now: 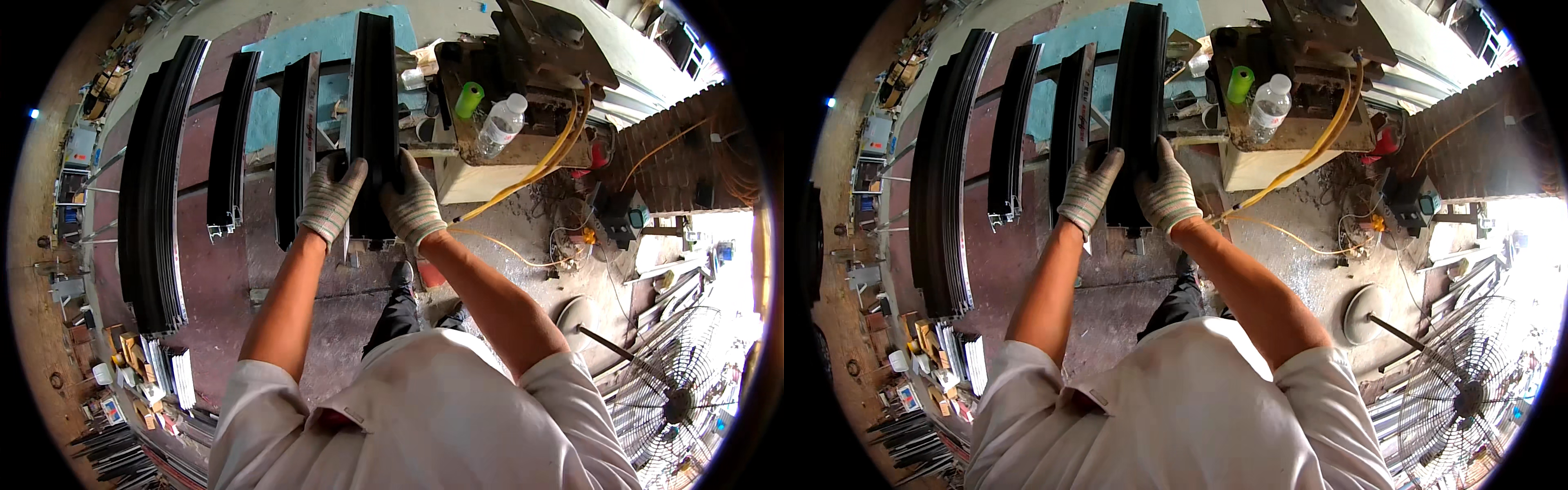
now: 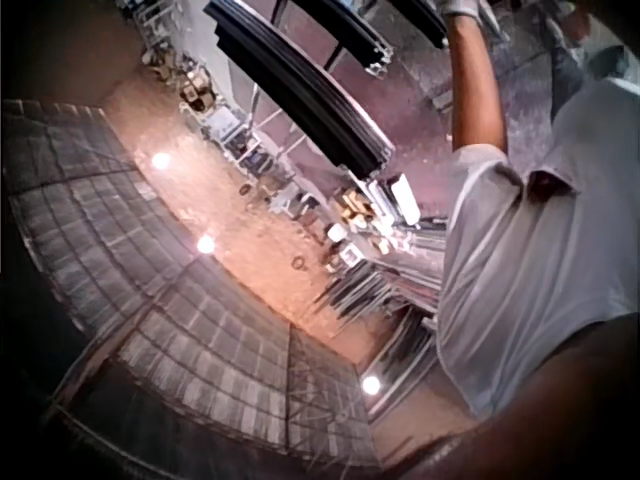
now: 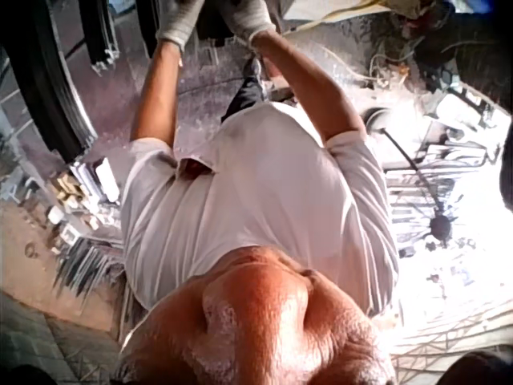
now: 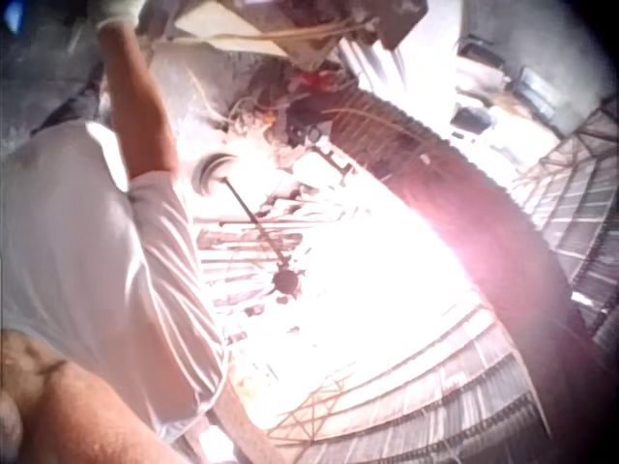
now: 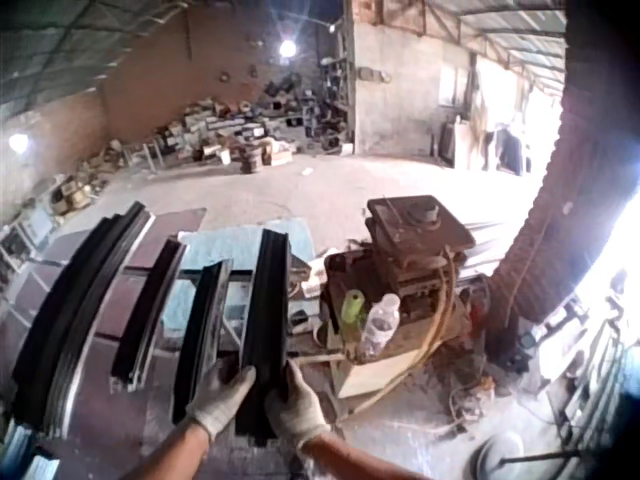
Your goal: The person repeatedly picks up long black metal profiles from a workbench, inspects them, and places them into a machine. They then retrieve the profiles and stack them on the floor. The person continues this cycle of handling and stacking the metal profiles throughout the clip.
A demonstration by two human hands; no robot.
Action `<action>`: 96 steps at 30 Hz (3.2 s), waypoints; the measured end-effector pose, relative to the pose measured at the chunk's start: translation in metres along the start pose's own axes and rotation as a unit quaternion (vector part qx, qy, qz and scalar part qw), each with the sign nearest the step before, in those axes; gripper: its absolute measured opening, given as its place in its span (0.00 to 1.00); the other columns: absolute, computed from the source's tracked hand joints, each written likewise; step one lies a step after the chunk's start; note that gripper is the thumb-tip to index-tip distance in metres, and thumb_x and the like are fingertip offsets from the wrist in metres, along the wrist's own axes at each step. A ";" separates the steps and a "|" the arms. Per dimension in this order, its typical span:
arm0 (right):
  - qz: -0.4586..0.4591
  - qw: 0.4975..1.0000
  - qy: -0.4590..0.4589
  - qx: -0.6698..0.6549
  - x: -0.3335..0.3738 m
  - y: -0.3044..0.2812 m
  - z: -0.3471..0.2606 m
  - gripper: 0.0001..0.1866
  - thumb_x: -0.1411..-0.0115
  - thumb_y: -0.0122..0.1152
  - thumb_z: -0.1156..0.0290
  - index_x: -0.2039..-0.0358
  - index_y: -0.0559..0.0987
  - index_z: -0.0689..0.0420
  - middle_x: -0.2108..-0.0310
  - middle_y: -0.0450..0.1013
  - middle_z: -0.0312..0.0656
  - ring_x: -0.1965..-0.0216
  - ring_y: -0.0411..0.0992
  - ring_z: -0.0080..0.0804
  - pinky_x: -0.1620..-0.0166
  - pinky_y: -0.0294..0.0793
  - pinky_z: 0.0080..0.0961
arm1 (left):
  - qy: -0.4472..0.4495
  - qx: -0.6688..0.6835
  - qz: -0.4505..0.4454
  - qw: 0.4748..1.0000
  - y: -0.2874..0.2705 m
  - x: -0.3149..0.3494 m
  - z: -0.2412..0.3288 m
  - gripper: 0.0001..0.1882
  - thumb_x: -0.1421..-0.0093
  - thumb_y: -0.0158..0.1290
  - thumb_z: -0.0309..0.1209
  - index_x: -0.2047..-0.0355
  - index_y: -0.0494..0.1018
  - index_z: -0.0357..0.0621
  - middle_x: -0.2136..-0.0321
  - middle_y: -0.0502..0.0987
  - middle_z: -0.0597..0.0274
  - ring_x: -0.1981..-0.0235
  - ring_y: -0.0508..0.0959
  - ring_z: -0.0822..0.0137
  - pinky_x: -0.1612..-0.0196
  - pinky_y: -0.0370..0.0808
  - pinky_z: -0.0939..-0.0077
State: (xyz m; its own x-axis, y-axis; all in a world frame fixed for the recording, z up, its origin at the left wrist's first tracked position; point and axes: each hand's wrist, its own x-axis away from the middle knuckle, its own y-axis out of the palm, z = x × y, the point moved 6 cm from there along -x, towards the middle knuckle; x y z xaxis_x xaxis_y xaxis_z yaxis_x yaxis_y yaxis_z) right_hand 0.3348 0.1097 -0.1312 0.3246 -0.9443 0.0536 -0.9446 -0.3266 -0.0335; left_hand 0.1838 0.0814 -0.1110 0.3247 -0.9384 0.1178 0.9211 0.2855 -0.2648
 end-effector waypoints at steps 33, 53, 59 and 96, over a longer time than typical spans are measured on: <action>0.117 0.946 0.029 0.300 -0.050 0.016 0.048 0.25 0.36 0.47 0.62 0.41 0.66 0.61 0.49 0.67 0.67 0.49 0.70 0.63 0.46 0.71 0.45 | -0.168 -0.229 0.040 0.958 -0.143 -0.011 -0.171 0.31 0.31 0.43 0.50 0.44 0.70 0.32 0.50 0.76 0.44 0.49 0.76 0.51 0.45 0.68 0.63; 0.033 0.950 -0.186 0.248 0.080 -0.077 -0.049 0.23 0.41 0.59 0.73 0.45 0.70 0.63 0.52 0.71 0.58 0.52 0.72 0.53 0.48 0.73 0.40 | 0.130 -0.341 0.152 0.918 -0.138 0.116 -0.012 0.11 0.33 0.48 0.31 0.64 0.73 0.33 0.70 0.77 0.41 0.70 0.78 0.48 0.65 0.74 0.63; 0.090 0.873 -0.313 0.364 0.136 -0.146 -0.137 0.28 0.45 0.61 0.78 0.42 0.69 0.63 0.48 0.69 0.56 0.49 0.71 0.52 0.46 0.72 0.39 | 0.128 -0.314 -0.031 0.940 -0.050 0.137 0.066 0.09 0.35 0.51 0.32 0.64 0.74 0.38 0.75 0.77 0.44 0.72 0.79 0.46 0.69 0.74 0.59; 0.185 0.912 0.266 0.250 0.451 -0.470 0.111 0.11 0.36 0.59 0.63 0.68 0.78 0.59 0.80 0.68 0.35 0.75 0.60 0.19 0.70 0.67 0.25 | 0.159 -0.095 -0.130 0.974 0.335 0.153 0.029 0.18 0.39 0.61 0.37 0.55 0.72 0.40 0.63 0.75 0.64 0.62 0.75 0.73 0.56 0.76 0.73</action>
State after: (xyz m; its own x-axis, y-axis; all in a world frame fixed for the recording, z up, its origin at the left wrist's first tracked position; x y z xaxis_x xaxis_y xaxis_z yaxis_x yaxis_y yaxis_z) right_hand 0.9310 -0.1670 -0.2018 -0.2071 -0.8844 0.4183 -0.8010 -0.0922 -0.5915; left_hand 0.5483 0.0393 -0.1542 -0.0259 -0.9956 -0.0904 0.8968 0.0168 -0.4422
